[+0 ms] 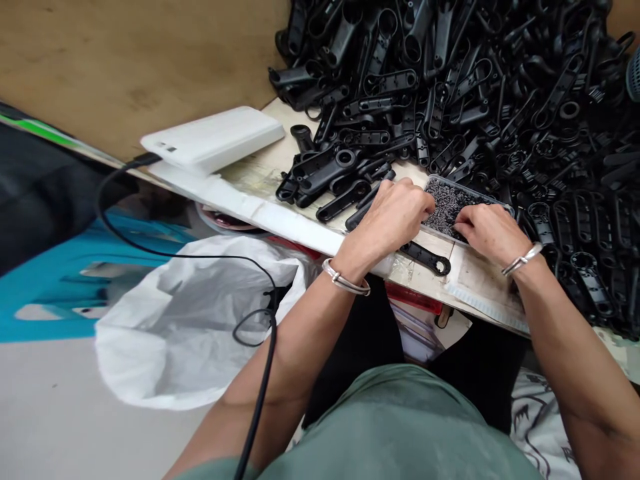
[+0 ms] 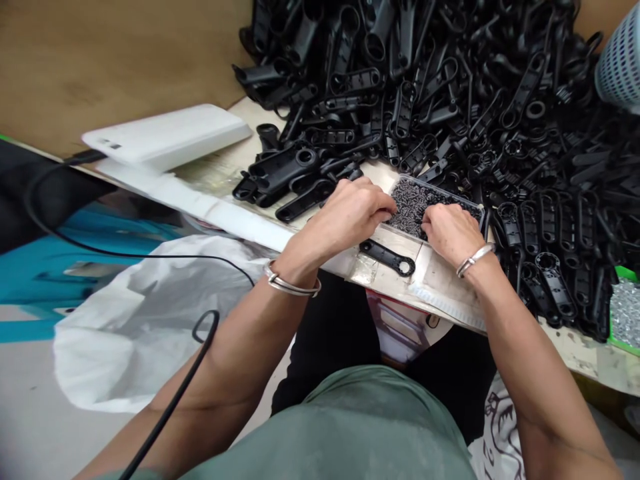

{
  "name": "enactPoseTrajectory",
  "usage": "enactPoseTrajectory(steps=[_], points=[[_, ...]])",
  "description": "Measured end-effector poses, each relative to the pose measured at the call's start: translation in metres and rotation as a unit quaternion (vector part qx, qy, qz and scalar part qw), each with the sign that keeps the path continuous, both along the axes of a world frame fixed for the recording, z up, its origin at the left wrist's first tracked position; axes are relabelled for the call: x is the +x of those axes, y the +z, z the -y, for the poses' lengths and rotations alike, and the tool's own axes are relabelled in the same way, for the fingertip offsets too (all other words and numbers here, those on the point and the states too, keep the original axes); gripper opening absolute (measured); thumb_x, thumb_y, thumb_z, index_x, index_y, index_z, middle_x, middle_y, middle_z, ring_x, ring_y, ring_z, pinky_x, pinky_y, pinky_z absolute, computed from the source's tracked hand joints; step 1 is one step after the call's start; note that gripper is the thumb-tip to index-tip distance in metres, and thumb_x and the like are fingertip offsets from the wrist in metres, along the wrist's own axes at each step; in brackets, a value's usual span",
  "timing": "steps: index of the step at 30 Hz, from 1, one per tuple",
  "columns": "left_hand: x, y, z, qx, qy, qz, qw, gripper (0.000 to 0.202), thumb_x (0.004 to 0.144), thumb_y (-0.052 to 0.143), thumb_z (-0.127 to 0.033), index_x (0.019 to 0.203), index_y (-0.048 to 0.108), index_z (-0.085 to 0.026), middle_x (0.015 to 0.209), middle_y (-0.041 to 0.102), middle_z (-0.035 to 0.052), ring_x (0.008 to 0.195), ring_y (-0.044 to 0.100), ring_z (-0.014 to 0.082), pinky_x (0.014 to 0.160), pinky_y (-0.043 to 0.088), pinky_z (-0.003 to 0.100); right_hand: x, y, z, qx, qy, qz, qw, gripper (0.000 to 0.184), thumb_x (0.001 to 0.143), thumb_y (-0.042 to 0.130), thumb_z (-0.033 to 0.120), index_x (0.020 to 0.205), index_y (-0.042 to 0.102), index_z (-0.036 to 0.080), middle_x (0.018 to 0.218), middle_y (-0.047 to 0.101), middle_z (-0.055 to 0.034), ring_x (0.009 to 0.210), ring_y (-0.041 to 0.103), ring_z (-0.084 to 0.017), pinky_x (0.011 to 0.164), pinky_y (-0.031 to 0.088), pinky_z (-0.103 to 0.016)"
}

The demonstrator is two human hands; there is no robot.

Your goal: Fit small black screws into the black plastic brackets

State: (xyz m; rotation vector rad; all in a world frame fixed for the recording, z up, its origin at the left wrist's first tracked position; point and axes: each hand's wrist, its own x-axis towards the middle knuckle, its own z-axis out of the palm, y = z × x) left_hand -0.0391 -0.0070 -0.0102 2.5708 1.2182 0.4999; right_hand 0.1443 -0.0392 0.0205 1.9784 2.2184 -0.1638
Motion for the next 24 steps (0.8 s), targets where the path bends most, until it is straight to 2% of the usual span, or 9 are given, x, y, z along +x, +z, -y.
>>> enactPoseTrajectory(steps=[3,5,8,10,11,14,19,22,24], points=[[-0.002,0.000,-0.001,-0.003,0.004,0.013,1.000,0.025,0.086,0.049,-0.009,0.083,0.072,-0.016,0.078,0.068,0.0082,0.090,0.055,0.0239,0.081,0.038,0.037,0.016,0.000,-0.004,0.017,-0.022,-0.120,0.992,0.018,0.089,0.055,0.017,0.083,0.071,0.018,0.071,0.069,-0.0041,0.070,0.065,-0.019,0.070,0.046,-0.030],[-0.001,0.000,-0.002,-0.001,0.003,0.013,1.000,0.024,0.086,0.049,-0.009,0.079,0.071,-0.016,0.076,0.066,0.0080,0.089,0.054,0.0241,0.082,0.037,0.038,0.025,-0.001,-0.003,0.007,-0.071,-0.237,0.969,0.014,0.086,0.058,0.017,0.078,0.069,0.017,0.060,0.064,-0.0006,0.054,0.059,-0.014,0.059,0.045,-0.025],[0.004,0.000,-0.006,0.013,0.000,0.001,1.000,0.021,0.084,0.052,-0.008,0.074,0.069,-0.016,0.073,0.065,0.0073,0.087,0.054,0.0237,0.082,0.037,0.039,0.028,-0.001,0.003,0.001,-0.146,-0.422,0.895,0.008,0.078,0.069,0.019,0.071,0.067,0.015,0.056,0.061,0.0002,0.046,0.054,-0.011,0.045,0.042,-0.021],[0.010,0.000,-0.010,0.031,-0.003,-0.007,0.999,0.020,0.082,0.054,-0.007,0.071,0.066,-0.016,0.073,0.064,0.0071,0.086,0.055,0.0232,0.082,0.037,0.039,0.025,0.001,0.010,0.023,-0.169,-0.501,0.848,0.011,0.072,0.075,0.023,0.070,0.068,0.015,0.057,0.062,-0.0004,0.047,0.055,-0.011,0.043,0.043,-0.019],[0.014,-0.001,-0.012,0.040,-0.006,-0.009,0.999,0.020,0.081,0.054,-0.005,0.069,0.065,-0.016,0.073,0.064,0.0070,0.086,0.055,0.0232,0.083,0.037,0.039,0.023,0.002,0.014,0.032,-0.171,-0.522,0.835,0.012,0.070,0.077,0.024,0.071,0.068,0.016,0.057,0.062,-0.0005,0.048,0.054,-0.010,0.042,0.043,-0.019],[0.024,-0.006,-0.018,0.047,-0.023,-0.012,0.999,0.022,0.078,0.053,-0.001,0.064,0.061,-0.016,0.070,0.062,0.0058,0.087,0.056,0.0235,0.087,0.036,0.043,0.020,0.006,0.024,0.040,-0.165,-0.540,0.824,0.017,0.066,0.080,0.030,0.072,0.070,0.017,0.057,0.063,-0.0002,0.047,0.053,-0.010,0.041,0.044,-0.019],[0.028,-0.011,-0.023,0.049,-0.044,-0.010,0.998,0.026,0.081,0.051,-0.001,0.061,0.058,-0.015,0.064,0.059,0.0043,0.083,0.055,0.0225,0.089,0.034,0.044,0.022,0.008,0.036,0.037,-0.169,-0.528,0.831,0.020,0.068,0.080,0.034,0.075,0.072,0.017,0.060,0.064,-0.0004,0.049,0.054,-0.011,0.044,0.046,-0.020],[0.024,-0.007,-0.022,0.037,-0.046,-0.005,0.998,0.022,0.083,0.054,-0.005,0.065,0.061,-0.015,0.072,0.063,0.0054,0.089,0.055,0.0229,0.089,0.034,0.043,0.022,0.008,0.041,0.041,-0.174,-0.527,0.831,0.022,0.070,0.080,0.035,0.078,0.072,0.016,0.060,0.063,-0.0008,0.048,0.054,-0.010,0.045,0.045,-0.020],[0.022,-0.002,-0.022,0.019,-0.043,0.013,0.999,0.017,0.084,0.056,-0.009,0.071,0.064,-0.016,0.083,0.066,0.0061,0.095,0.055,0.0234,0.087,0.035,0.040,0.021,0.005,0.043,0.045,-0.181,-0.544,0.818,0.023,0.070,0.080,0.034,0.080,0.073,0.015,0.060,0.063,-0.0008,0.048,0.054,-0.010,0.045,0.045,-0.020]])
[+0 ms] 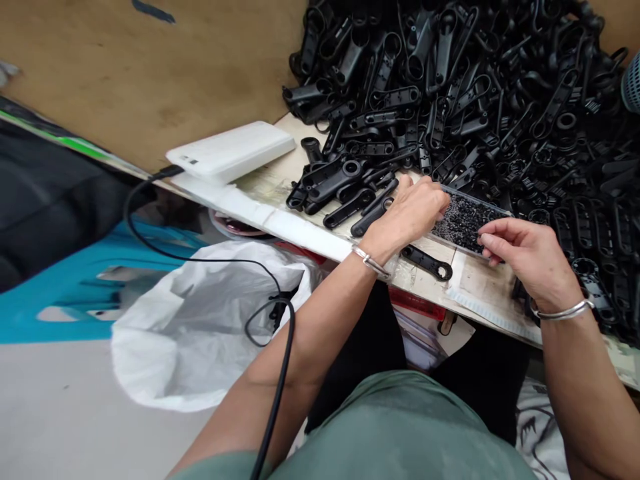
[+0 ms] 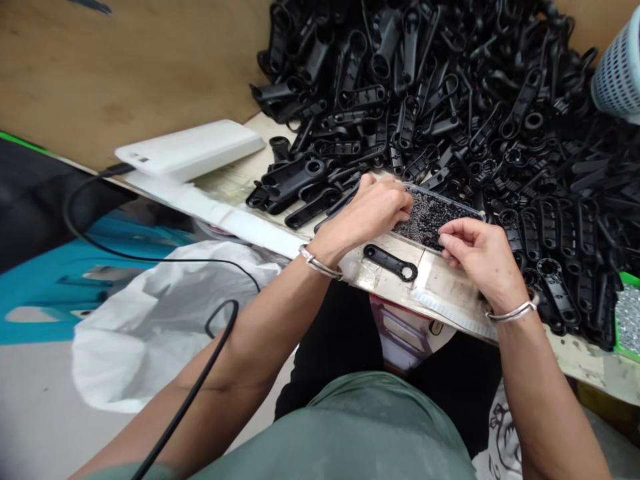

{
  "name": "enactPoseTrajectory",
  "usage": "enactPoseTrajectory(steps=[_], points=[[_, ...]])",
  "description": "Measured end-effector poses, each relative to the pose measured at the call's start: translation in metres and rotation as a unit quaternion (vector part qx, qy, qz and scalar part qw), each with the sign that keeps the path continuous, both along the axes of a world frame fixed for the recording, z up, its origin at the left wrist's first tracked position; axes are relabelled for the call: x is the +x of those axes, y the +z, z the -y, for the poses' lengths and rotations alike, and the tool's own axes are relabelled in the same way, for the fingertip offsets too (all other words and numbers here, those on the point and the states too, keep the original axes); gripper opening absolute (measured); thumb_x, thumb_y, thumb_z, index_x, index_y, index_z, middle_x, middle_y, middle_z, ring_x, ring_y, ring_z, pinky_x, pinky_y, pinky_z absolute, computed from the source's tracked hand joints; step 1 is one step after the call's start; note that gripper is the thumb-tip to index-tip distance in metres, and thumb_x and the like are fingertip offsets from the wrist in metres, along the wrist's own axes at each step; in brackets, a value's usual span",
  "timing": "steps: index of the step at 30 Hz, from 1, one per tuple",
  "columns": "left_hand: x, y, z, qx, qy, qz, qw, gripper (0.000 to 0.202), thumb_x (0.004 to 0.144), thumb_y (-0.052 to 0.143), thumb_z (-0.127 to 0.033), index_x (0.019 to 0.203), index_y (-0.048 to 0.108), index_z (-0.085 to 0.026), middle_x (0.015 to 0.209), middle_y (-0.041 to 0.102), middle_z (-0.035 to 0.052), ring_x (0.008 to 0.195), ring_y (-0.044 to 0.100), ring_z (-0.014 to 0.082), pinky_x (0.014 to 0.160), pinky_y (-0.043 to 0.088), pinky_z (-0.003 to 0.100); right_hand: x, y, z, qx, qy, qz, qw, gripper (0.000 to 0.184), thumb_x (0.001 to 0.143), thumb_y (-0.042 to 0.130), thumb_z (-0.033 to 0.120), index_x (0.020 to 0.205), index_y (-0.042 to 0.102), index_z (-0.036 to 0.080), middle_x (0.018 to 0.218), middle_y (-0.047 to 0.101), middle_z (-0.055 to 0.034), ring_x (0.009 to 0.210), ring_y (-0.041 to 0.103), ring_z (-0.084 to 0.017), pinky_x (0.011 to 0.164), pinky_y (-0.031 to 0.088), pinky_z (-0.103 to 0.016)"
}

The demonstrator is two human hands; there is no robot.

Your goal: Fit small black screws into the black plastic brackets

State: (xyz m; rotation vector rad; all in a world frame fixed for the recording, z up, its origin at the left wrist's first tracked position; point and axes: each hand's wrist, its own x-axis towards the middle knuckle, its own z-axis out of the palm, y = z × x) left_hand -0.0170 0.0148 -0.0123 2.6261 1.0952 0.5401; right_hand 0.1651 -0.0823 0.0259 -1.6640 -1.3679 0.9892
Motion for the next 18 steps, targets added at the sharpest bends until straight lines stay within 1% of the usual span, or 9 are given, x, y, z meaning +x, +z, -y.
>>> enactPoseTrajectory(steps=[2,4,6,8,12,14,15,18], points=[[-0.001,0.004,0.001,-0.023,-0.002,0.008,1.000,0.014,0.084,0.056,-0.010,0.078,0.068,-0.016,0.089,0.067,0.0068,0.094,0.056,0.0228,0.082,0.038,0.036,-0.003,-0.003,0.001,0.002,-0.013,-0.037,0.999,0.023,0.070,0.080,0.033,0.082,0.073,0.015,0.061,0.064,-0.0008,0.049,0.055,-0.009,0.046,0.045,-0.019],[-0.001,0.006,0.002,-0.051,0.001,0.004,0.999,0.016,0.083,0.055,-0.009,0.082,0.070,-0.015,0.085,0.067,0.0070,0.086,0.058,0.0210,0.075,0.039,0.032,-0.007,-0.007,0.002,0.003,-0.026,-0.077,0.997,0.023,0.070,0.080,0.032,0.083,0.073,0.015,0.064,0.065,-0.0013,0.051,0.056,-0.009,0.048,0.047,-0.019],[-0.001,0.006,0.002,-0.080,0.010,0.016,0.997,0.020,0.081,0.053,-0.007,0.085,0.071,-0.016,0.079,0.068,0.0057,0.078,0.059,0.0192,0.070,0.040,0.030,-0.011,-0.010,0.003,0.004,-0.043,-0.114,0.993,0.023,0.068,0.081,0.032,0.082,0.073,0.015,0.069,0.068,-0.0026,0.054,0.059,-0.010,0.050,0.050,-0.019],[-0.001,0.005,0.002,-0.096,0.017,0.053,0.994,0.024,0.079,0.052,-0.004,0.085,0.072,-0.017,0.078,0.070,0.0040,0.077,0.060,0.0180,0.071,0.042,0.029,-0.015,-0.011,0.004,0.006,-0.059,-0.149,0.987,0.025,0.066,0.083,0.031,0.082,0.072,0.015,0.074,0.070,-0.0038,0.058,0.061,-0.010,0.053,0.052,-0.019],[-0.003,0.005,0.002,-0.116,0.016,0.159,0.980,0.022,0.075,0.056,-0.003,0.082,0.072,-0.016,0.074,0.070,0.0008,0.072,0.061,0.0147,0.071,0.045,0.028,-0.022,-0.012,0.006,0.019,-0.077,-0.203,0.976,0.027,0.063,0.085,0.028,0.082,0.072,0.014,0.071,0.069,-0.0030,0.059,0.062,-0.010,0.054,0.054,-0.019],[-0.005,0.004,0.006,-0.150,0.004,0.230,0.962,0.017,0.074,0.059,-0.003,0.081,0.071,-0.014,0.073,0.069,0.0002,0.069,0.060,0.0123,0.070,0.046,0.026,-0.025,-0.013,0.008,0.024,-0.084,-0.229,0.970,0.027,0.063,0.085,0.026,0.084,0.072,0.014,0.074,0.070,-0.0034,0.062,0.063,-0.011,0.056,0.054,-0.019],[-0.006,0.004,0.009,-0.172,-0.004,0.269,0.948,0.015,0.074,0.061,-0.004,0.081,0.070,-0.013,0.073,0.068,0.0002,0.068,0.059,0.0112,0.069,0.047,0.025,-0.026,-0.014,0.008,0.026,-0.085,-0.244,0.966,0.027,0.064,0.085,0.026,0.085,0.072,0.015,0.076,0.070,-0.0038,0.063,0.063,-0.010,0.057,0.055,-0.018],[-0.009,0.002,0.021,-0.243,-0.023,0.381,0.892,0.014,0.072,0.064,-0.004,0.083,0.068,-0.011,0.076,0.068,0.0010,0.069,0.059,0.0095,0.068,0.049,0.024,-0.031,-0.016,0.012,0.028,-0.077,-0.291,0.953,0.026,0.066,0.086,0.025,0.085,0.072,0.016,0.078,0.070,-0.0034,0.063,0.062,-0.009,0.058,0.055,-0.017]])
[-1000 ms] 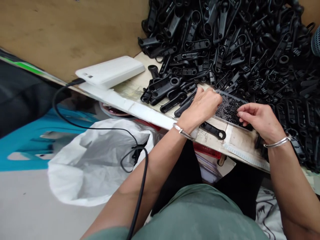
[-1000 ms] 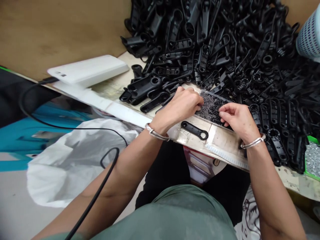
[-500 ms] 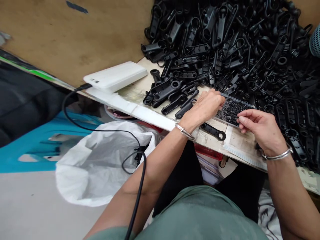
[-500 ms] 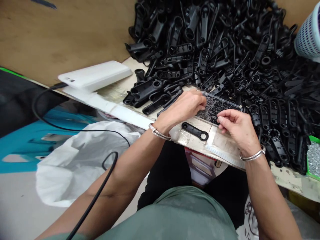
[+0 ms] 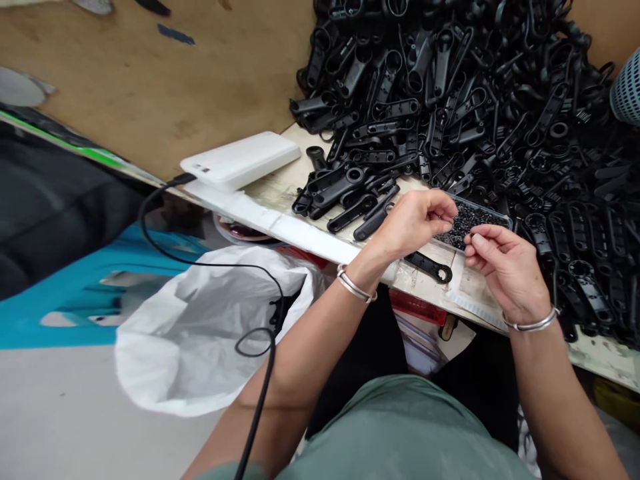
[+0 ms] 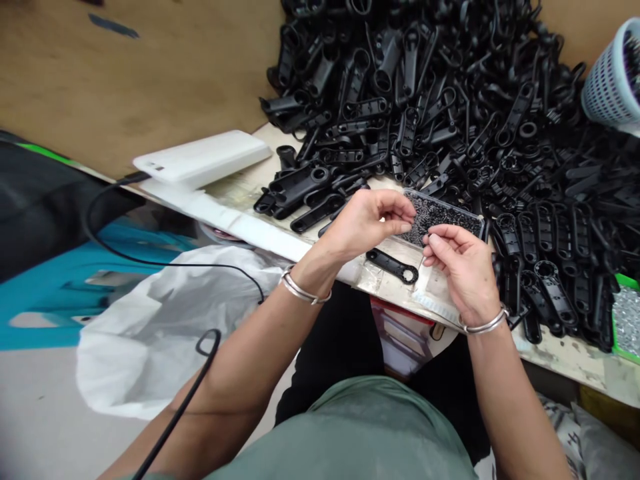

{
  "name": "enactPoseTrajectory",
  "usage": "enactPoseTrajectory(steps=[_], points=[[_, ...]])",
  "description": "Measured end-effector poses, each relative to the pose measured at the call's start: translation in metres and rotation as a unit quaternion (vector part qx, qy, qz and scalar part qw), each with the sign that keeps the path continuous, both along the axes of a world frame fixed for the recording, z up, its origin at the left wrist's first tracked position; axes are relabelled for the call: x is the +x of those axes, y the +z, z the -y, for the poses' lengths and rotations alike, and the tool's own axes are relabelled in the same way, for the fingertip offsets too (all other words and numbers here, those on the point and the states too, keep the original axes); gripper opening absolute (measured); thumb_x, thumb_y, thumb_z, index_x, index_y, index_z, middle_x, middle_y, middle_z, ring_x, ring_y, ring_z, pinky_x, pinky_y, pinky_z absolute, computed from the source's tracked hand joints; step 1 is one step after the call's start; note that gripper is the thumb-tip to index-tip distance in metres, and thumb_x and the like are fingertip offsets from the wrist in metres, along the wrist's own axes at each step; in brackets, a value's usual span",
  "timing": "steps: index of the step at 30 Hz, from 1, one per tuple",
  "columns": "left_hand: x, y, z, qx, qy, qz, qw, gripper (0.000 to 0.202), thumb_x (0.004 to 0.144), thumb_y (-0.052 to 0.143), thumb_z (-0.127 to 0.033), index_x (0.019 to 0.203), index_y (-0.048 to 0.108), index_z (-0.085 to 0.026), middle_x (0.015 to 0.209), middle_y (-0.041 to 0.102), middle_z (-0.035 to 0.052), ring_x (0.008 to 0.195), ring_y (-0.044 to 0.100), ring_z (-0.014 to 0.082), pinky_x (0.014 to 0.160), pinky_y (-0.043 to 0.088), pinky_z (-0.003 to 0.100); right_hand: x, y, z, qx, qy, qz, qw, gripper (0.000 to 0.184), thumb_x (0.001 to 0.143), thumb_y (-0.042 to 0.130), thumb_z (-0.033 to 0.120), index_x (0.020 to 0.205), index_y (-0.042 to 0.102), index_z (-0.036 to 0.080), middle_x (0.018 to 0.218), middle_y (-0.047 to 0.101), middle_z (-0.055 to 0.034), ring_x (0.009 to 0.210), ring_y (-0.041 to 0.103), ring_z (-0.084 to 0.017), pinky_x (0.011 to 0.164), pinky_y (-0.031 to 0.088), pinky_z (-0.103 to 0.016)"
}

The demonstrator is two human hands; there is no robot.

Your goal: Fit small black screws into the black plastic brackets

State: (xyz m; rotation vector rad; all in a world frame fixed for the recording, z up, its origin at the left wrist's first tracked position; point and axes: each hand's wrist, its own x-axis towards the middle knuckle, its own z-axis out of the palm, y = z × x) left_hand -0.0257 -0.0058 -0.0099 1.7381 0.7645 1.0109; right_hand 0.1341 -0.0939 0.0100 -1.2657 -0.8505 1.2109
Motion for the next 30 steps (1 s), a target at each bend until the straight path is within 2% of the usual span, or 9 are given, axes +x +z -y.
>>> enactPoseTrajectory(steps=[4,9,18,30], points=[[-0.005,-0.002,0.017,-0.095,-0.006,0.117,0.989,0.016,0.068,0.069,-0.006,0.083,0.067,-0.011,0.077,0.067,0.0008,0.072,0.062,0.0094,0.071,0.051,0.023,-0.005,-0.002,0.005,-0.008,0.021,-0.046,0.999,0.023,0.068,0.086,0.026,0.085,0.073,0.018,0.076,0.068,-0.0003,0.062,0.060,-0.007,0.057,0.054,-0.015],[-0.009,-0.001,0.032,-0.141,0.013,0.172,0.975,0.018,0.065,0.073,-0.006,0.081,0.067,-0.012,0.076,0.068,0.0000,0.072,0.063,0.0091,0.072,0.051,0.022,-0.009,-0.005,0.009,-0.017,0.044,-0.078,0.996,0.025,0.068,0.088,0.029,0.087,0.073,0.021,0.077,0.066,0.0011,0.065,0.060,-0.006,0.059,0.054,-0.013],[-0.009,0.000,0.048,-0.151,0.029,0.192,0.969,0.017,0.065,0.074,-0.009,0.080,0.067,-0.012,0.074,0.069,-0.0003,0.071,0.065,0.0089,0.069,0.052,0.020,-0.016,-0.008,0.015,-0.012,0.040,-0.094,0.995,0.027,0.064,0.090,0.028,0.085,0.075,0.020,0.079,0.071,-0.0002,0.065,0.064,-0.007,0.059,0.056,-0.013],[-0.007,0.000,0.055,-0.164,0.024,0.194,0.967,0.016,0.066,0.075,-0.008,0.080,0.068,-0.013,0.075,0.070,-0.0001,0.071,0.066,0.0094,0.070,0.054,0.020,-0.014,-0.012,0.024,-0.012,0.045,-0.115,0.992,0.023,0.066,0.089,0.025,0.082,0.073,0.020,0.080,0.068,0.0016,0.065,0.061,-0.006,0.061,0.056,-0.012]])
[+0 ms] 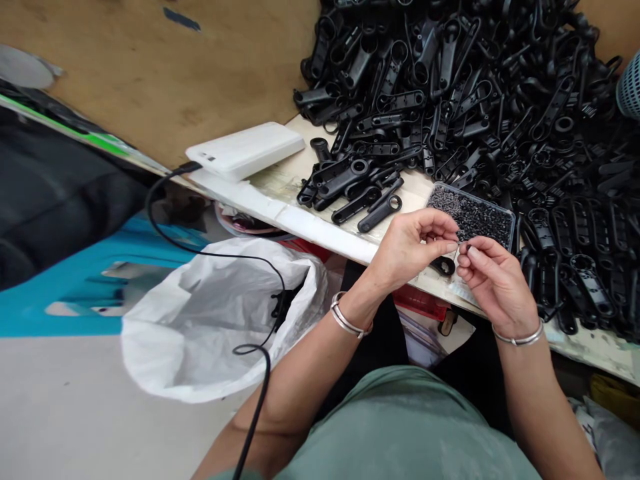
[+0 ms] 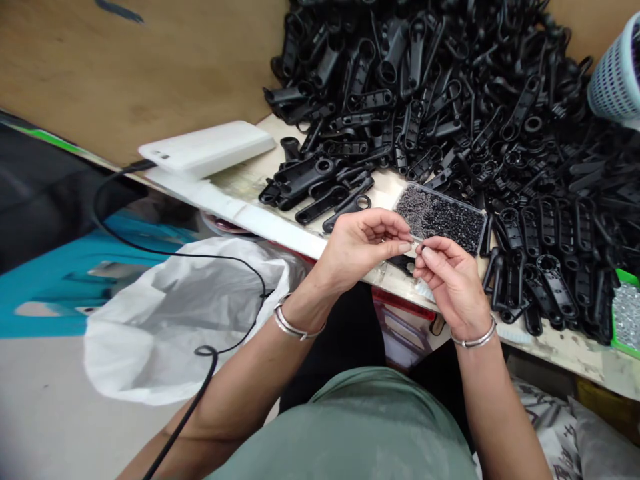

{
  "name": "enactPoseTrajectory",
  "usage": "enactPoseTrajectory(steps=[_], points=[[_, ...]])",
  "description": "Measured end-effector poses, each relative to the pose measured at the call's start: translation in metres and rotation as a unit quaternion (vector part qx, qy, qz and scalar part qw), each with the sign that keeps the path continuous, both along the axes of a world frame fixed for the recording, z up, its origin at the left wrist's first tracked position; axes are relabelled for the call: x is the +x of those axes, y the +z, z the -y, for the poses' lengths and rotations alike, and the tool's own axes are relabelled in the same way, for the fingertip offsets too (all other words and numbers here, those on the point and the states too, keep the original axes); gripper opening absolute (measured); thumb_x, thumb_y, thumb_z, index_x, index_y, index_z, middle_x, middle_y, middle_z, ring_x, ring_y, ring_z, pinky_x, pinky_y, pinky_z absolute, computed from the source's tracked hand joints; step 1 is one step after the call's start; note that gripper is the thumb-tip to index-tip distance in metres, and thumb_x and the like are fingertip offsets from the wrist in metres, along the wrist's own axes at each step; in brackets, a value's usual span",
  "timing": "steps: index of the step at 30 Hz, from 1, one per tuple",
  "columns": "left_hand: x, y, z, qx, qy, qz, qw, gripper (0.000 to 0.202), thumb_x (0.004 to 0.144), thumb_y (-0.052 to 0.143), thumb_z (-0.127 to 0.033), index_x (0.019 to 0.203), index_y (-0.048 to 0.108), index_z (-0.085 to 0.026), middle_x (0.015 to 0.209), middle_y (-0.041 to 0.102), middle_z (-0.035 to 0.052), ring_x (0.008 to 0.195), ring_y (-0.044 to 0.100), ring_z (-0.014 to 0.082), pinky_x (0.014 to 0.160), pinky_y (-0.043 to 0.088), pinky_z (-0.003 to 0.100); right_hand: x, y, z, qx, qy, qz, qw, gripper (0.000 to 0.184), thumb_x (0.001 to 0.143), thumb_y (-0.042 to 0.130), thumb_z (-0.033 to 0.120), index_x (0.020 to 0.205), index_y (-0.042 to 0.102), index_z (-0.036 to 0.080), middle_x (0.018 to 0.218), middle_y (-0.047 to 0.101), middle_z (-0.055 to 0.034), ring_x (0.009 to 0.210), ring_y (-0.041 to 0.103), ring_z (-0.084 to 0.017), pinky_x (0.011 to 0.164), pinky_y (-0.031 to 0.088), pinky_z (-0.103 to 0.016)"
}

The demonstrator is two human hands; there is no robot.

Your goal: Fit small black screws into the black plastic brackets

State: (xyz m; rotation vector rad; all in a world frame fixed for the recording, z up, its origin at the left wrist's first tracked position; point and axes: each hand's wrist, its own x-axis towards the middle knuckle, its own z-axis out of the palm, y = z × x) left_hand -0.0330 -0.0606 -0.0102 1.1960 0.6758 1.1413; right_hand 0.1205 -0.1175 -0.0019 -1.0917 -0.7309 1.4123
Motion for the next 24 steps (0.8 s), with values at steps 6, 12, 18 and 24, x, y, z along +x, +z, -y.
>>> enactPoseTrajectory(steps=[6,12,18,24], points=[[0.001,-0.001,0.003,-0.014,-0.007,-0.001,1.000,0.017,0.066,0.075,-0.007,0.080,0.068,-0.012,0.075,0.070,0.0000,0.072,0.067,0.0095,0.070,0.054,0.020,0.002,-0.003,0.004,-0.005,-0.006,-0.020,1.000,0.023,0.067,0.088,0.025,0.086,0.074,0.022,0.080,0.068,0.0016,0.066,0.061,-0.006,0.062,0.056,-0.012],[0.002,-0.001,0.005,-0.024,-0.013,0.013,1.000,0.017,0.066,0.074,-0.007,0.080,0.068,-0.012,0.074,0.070,-0.0008,0.071,0.067,0.0080,0.070,0.054,0.018,0.002,-0.007,0.007,-0.018,0.005,-0.049,0.999,0.025,0.067,0.089,0.027,0.088,0.075,0.022,0.079,0.066,0.0015,0.065,0.059,-0.005,0.060,0.054,-0.011],[0.004,-0.005,0.008,-0.035,-0.014,0.012,0.999,0.018,0.066,0.076,-0.010,0.081,0.067,-0.012,0.075,0.070,-0.0002,0.071,0.067,0.0092,0.070,0.055,0.019,-0.005,-0.007,0.011,0.011,-0.015,-0.018,1.000,0.020,0.073,0.085,0.030,0.088,0.075,0.022,0.074,0.062,0.0020,0.064,0.056,-0.006,0.060,0.053,-0.014],[0.005,-0.007,0.011,-0.050,-0.015,0.006,0.999,0.018,0.066,0.075,-0.011,0.082,0.066,-0.012,0.076,0.070,0.0002,0.071,0.067,0.0090,0.069,0.054,0.019,-0.015,-0.010,0.014,0.043,-0.060,0.052,0.996,0.015,0.077,0.080,0.030,0.089,0.076,0.023,0.069,0.062,0.0014,0.061,0.056,-0.008,0.060,0.053,-0.019]])
